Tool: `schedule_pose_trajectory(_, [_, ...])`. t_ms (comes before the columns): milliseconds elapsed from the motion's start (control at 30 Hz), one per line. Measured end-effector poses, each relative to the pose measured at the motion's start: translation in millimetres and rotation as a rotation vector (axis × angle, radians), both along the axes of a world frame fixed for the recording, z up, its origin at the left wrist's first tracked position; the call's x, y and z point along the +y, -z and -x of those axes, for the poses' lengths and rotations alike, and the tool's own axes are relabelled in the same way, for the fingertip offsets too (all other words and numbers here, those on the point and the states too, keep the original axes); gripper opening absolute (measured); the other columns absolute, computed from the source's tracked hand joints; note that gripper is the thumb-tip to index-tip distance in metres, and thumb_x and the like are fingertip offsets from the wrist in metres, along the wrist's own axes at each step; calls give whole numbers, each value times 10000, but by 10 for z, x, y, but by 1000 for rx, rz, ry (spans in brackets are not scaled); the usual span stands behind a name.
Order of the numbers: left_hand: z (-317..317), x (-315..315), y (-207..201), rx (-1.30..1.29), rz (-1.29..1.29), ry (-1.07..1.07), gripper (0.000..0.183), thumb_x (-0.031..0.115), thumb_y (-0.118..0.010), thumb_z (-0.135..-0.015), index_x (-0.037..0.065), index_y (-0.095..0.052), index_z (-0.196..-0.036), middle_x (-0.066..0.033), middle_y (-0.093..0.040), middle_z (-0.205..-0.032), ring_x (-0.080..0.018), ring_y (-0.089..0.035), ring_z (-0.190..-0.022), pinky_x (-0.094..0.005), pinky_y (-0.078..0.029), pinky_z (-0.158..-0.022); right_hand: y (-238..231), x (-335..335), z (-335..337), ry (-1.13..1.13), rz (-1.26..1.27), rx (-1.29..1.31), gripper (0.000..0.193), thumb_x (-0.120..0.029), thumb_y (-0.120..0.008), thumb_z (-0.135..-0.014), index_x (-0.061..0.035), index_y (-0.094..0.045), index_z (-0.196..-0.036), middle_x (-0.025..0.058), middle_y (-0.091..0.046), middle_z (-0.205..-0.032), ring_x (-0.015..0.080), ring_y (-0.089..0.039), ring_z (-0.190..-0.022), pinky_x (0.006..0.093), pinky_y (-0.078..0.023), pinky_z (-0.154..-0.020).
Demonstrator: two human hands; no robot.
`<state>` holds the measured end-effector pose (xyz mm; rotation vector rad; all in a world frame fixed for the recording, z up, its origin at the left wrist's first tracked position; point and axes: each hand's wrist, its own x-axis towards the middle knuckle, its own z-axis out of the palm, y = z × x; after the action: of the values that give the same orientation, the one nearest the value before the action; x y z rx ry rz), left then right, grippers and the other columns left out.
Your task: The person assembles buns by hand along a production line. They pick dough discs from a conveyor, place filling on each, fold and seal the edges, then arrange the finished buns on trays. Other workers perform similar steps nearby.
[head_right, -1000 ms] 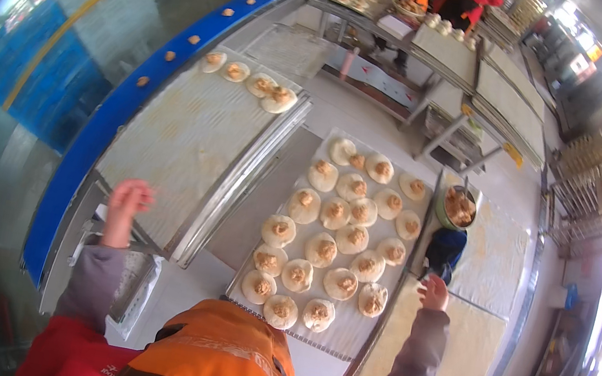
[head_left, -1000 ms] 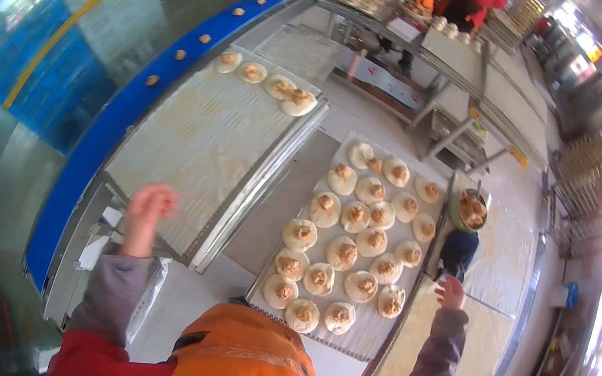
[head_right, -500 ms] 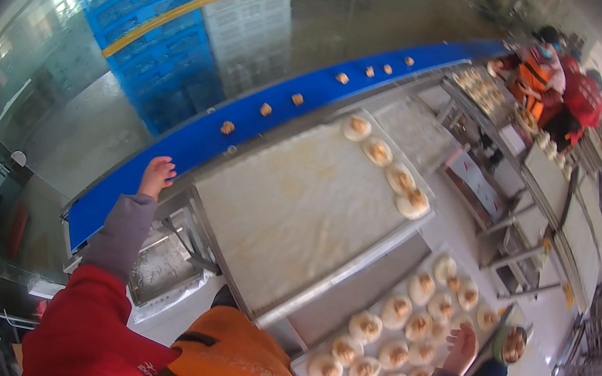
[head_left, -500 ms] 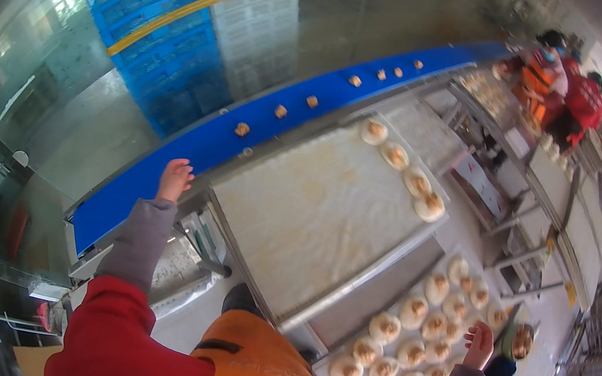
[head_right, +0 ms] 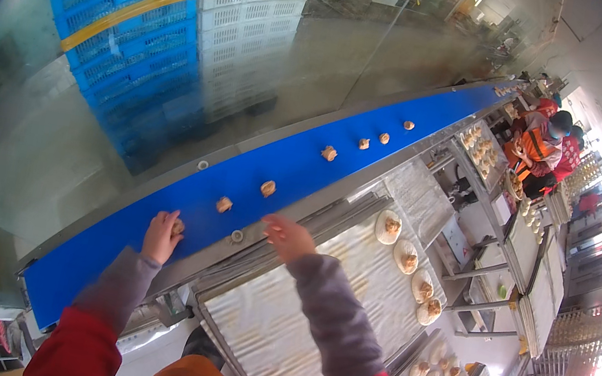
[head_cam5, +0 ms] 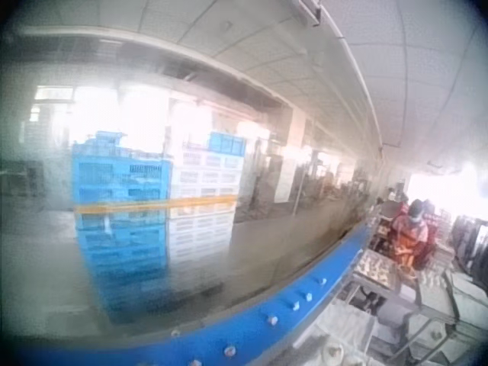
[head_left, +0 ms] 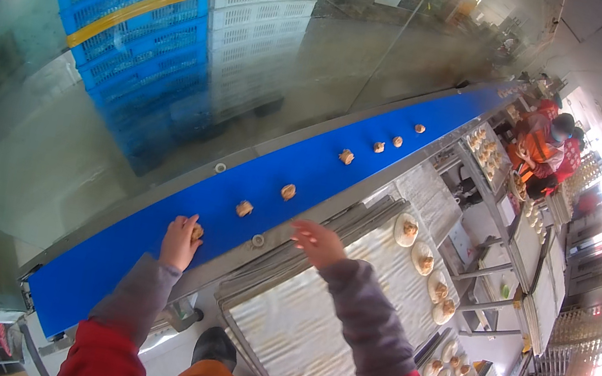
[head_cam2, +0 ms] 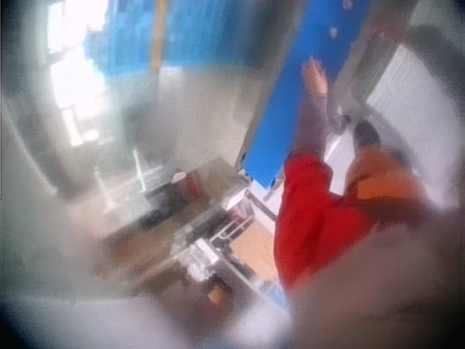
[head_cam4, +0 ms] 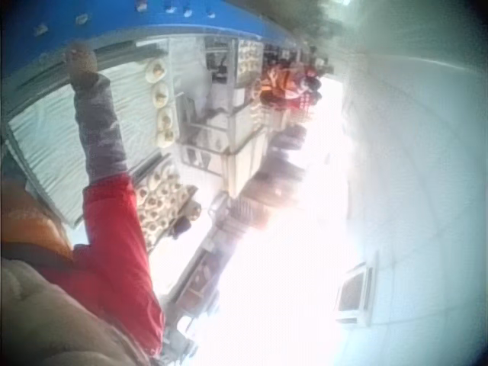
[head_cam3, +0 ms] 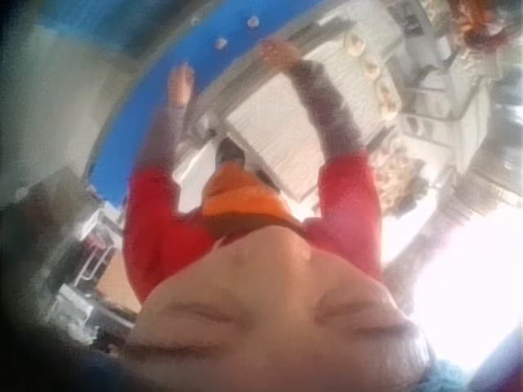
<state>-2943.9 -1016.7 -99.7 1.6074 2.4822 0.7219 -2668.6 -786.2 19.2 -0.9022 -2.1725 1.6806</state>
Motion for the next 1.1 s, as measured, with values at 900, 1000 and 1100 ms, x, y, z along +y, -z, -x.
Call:
schedule_pose_trajectory(900, [-335, 1385, -333, -284, -22, 116, 883, 38, -844, -703, 72, -398, -1464, -216, -458, -1353, -410, -511, -1207, -436, -482, -963, 955, 1220, 329, 256, -429, -299, 530, -152, -677, -892, -103, -498, -1388, 135, -659, -1140, 257, -715, -871, 376, -566, -771])
schedule_pose_trajectory(1000, [-352, 1516, -335, -265, -22, 138, 892, 53, -843, -712, 68, -382, -1475, -225, -446, -1368, -406, -524, -1174, -434, -485, -958, 1073, 1581, 236, 325, -390, -321, 550, -189, -698, -867, -125, -499, -1376, 141, -651, -1146, 322, -679, -959, 426, -544, -840])
schedule_pose_trajectory(1100, [-337, 1561, -339, -226, -22, 140, 889, 80, -842, -726, 58, -375, -1481, -231, -428, -1393, -402, -539, -1131, -422, -501, -935, 1115, 2047, 191, 436, -472, -398, 557, -154, -675, -891, -114, -480, -1411, 151, -639, -1197, 270, -709, -905, 387, -563, -799])
